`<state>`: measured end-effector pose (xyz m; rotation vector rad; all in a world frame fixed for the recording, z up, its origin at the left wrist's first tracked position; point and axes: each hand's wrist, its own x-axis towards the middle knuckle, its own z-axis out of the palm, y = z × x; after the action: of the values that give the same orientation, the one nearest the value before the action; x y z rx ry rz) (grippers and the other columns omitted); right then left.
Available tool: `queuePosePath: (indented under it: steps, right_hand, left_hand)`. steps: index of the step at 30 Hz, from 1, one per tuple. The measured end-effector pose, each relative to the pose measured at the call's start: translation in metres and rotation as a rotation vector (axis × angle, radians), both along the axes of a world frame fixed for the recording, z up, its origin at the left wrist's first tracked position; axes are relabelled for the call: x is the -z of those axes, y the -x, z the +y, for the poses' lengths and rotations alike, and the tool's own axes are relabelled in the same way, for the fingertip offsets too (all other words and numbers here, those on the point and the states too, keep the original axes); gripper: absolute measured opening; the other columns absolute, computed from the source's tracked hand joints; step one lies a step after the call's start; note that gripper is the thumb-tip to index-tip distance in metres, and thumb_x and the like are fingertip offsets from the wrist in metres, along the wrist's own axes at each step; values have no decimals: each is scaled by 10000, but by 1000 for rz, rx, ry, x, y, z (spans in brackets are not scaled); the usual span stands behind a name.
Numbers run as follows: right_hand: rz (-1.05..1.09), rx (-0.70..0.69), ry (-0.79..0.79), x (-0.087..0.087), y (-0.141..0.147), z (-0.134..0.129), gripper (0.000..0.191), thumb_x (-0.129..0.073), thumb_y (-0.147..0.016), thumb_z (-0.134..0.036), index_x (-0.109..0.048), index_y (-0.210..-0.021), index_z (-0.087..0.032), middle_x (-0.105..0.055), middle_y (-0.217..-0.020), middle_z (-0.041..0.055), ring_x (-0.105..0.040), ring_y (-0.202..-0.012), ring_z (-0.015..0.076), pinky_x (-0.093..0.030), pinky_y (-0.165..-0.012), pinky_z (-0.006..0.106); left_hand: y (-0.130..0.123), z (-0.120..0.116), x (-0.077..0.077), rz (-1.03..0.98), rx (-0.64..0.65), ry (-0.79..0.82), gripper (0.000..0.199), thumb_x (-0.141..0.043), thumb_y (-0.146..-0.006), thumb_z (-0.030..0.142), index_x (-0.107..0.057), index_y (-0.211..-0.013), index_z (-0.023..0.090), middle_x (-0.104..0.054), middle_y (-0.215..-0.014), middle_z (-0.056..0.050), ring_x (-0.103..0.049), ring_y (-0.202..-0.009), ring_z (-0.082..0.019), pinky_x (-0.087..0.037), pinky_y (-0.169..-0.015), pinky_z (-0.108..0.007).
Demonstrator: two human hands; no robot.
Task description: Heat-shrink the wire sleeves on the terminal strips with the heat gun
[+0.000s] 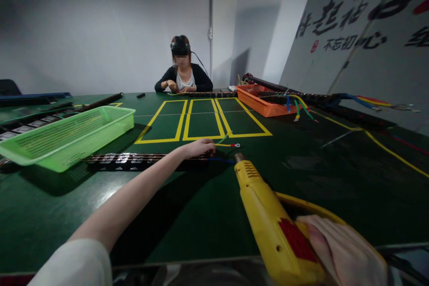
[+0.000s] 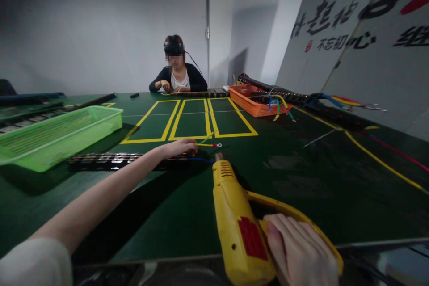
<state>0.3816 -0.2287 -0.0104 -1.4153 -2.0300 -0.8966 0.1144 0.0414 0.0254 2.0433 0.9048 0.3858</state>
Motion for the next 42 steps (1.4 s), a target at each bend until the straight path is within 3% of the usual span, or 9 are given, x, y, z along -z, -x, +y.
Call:
queuePosePath:
  steps: [8,15,19,21,26,29,31,36,42]
  right_hand:
    - [48,-14,-5,4,4,-4,243,-386,-867,-141,-626,-886,-107,-660,-865,53,-594,-811,145,-397,-810,287]
    - [131,-54,-27,10,30,3,230,-408,-878,-172,-627,-912,-111,-660,-876,46,-588,-812,149,-393,-803,304]
    - [201,-43,-18,9,44,4,239,-410,-882,-186,-637,-887,-112,-657,-860,50,-574,-803,155,-388,-784,312]
    - [207,-43,-15,8,46,4,241,-410,-883,-179,-640,-873,-111,-657,-849,48,-569,-794,150,-387,-780,310]
    - [193,-50,-15,7,45,4,242,-398,-892,-181,-630,-889,-113,-653,-850,47,-549,-790,144,-380,-783,312]
    - [184,-70,-17,10,43,5,241,-389,-897,-188,-618,-913,-113,-652,-866,53,-545,-811,149,-380,-791,320]
    - [181,-84,-24,12,42,5,230,-399,-894,-188,-613,-928,-112,-652,-872,56,-546,-824,151,-383,-803,325]
    - [193,-71,-27,12,42,4,213,-412,-882,-164,-615,-928,-120,-653,-876,51,-553,-832,145,-386,-812,319]
    - [229,-66,-11,8,51,4,223,-414,-880,-162,-633,-892,-126,-655,-863,39,-557,-809,129,-385,-797,299]
  left_hand:
    - [-6,13,13,-72,-304,-209,223,-480,-779,265,-521,-955,135,-604,-924,-48,-564,-771,-130,-453,-678,-242]
    - [9,0,-1,-158,-171,-655,199,-467,-759,119,-543,-940,153,-577,-1002,-48,-562,-866,-121,-449,-742,-233]
    - [24,-9,-13,15,90,-625,174,-524,-793,269,-596,-912,165,-601,-895,-24,-563,-732,-99,-432,-639,-204]
    - [29,-6,-11,12,39,-574,196,-551,-777,285,-594,-913,152,-603,-814,-14,-543,-657,-86,-420,-602,-193]
    - [39,15,7,-82,-323,-541,210,-530,-776,271,-559,-924,124,-614,-847,-33,-558,-711,-107,-430,-629,-201]
    - [45,15,8,138,-247,-464,239,-498,-812,338,-606,-823,125,-621,-854,-49,-571,-762,-138,-442,-683,-233]
    - [48,3,3,249,-197,-564,336,-411,-867,382,-629,-810,131,-611,-895,-64,-570,-779,-152,-444,-716,-263]
    - [51,-44,0,239,-131,-1012,336,-306,-925,321,-568,-1081,180,-542,-1116,-73,-509,-1024,-180,-409,-882,-327]
    - [53,-54,20,247,-54,-1024,335,-339,-916,301,-481,-1202,199,-488,-1214,-81,-470,-1090,-185,-403,-923,-341]
